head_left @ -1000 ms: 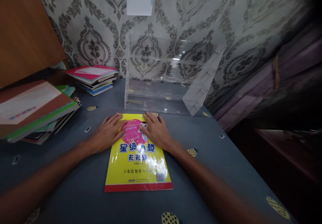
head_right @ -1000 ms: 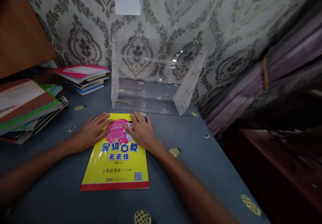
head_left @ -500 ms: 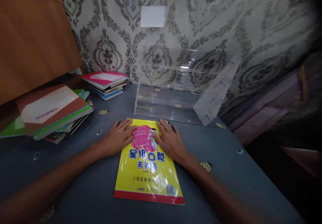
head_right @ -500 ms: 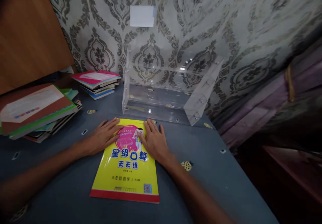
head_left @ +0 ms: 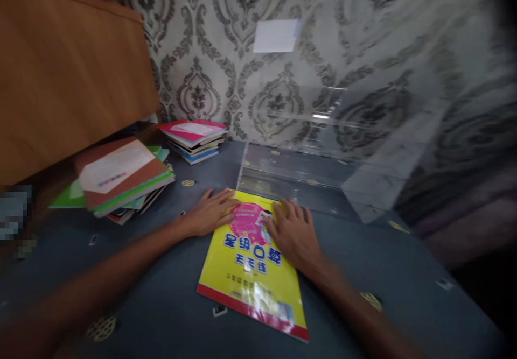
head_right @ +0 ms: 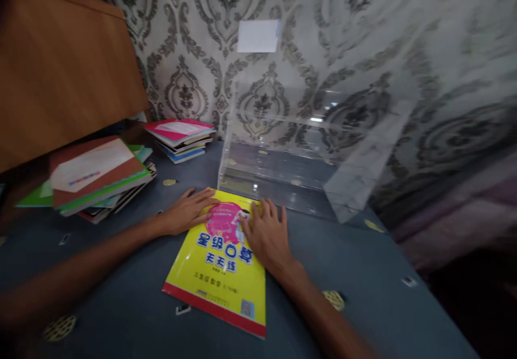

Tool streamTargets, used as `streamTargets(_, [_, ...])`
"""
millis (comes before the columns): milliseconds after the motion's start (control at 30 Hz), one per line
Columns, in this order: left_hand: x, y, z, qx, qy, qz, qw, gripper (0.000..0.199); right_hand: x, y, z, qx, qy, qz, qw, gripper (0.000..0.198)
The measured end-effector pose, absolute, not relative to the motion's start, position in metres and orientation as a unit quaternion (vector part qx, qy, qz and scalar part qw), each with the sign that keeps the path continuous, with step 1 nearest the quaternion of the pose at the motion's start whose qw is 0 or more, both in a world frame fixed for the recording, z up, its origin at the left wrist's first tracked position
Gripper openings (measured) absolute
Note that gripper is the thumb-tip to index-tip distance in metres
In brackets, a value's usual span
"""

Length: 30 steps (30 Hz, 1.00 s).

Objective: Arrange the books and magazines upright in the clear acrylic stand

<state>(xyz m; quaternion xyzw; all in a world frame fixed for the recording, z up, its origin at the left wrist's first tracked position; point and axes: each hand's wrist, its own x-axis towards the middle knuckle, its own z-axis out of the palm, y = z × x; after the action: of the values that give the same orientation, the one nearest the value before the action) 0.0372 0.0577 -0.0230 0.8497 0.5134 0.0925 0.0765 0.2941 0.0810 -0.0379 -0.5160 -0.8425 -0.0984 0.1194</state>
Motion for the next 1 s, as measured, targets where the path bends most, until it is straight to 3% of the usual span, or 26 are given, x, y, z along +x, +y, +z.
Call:
streamTargets(167, [0.039,0.059,-0.021,0.847,0.517,0.086,0.087,0.047,0.261,0.096,-0.051,-0.382,-0.908,-0.073,0.155,0.051])
streamTargets(333, [0.038,0.060,-0.020,0.839,0.524,0.089,0.113,0.053,0.235,0.109,-0.068,-0.348,-0.920,-0.044,0.174,0.058])
streamTargets(633, [0.036,0.059,-0.020,0.842,0.516,0.096,0.128,0.053,0.292,0.134,-0.091,-0.253,-0.950,-0.087,0.160,0.049])
streamTargets(867, [0.034,0.057,-0.016,0.840,0.516,0.092,0.140,0.051,0.344,0.146,-0.108,-0.250,-0.944,-0.106,0.189,0.053])
streamTargets(1000, [0.034,0.057,-0.019,0.842,0.514,0.096,0.131,0.051,0.345,0.143,-0.109,-0.324,-0.918,-0.085,0.210,0.052])
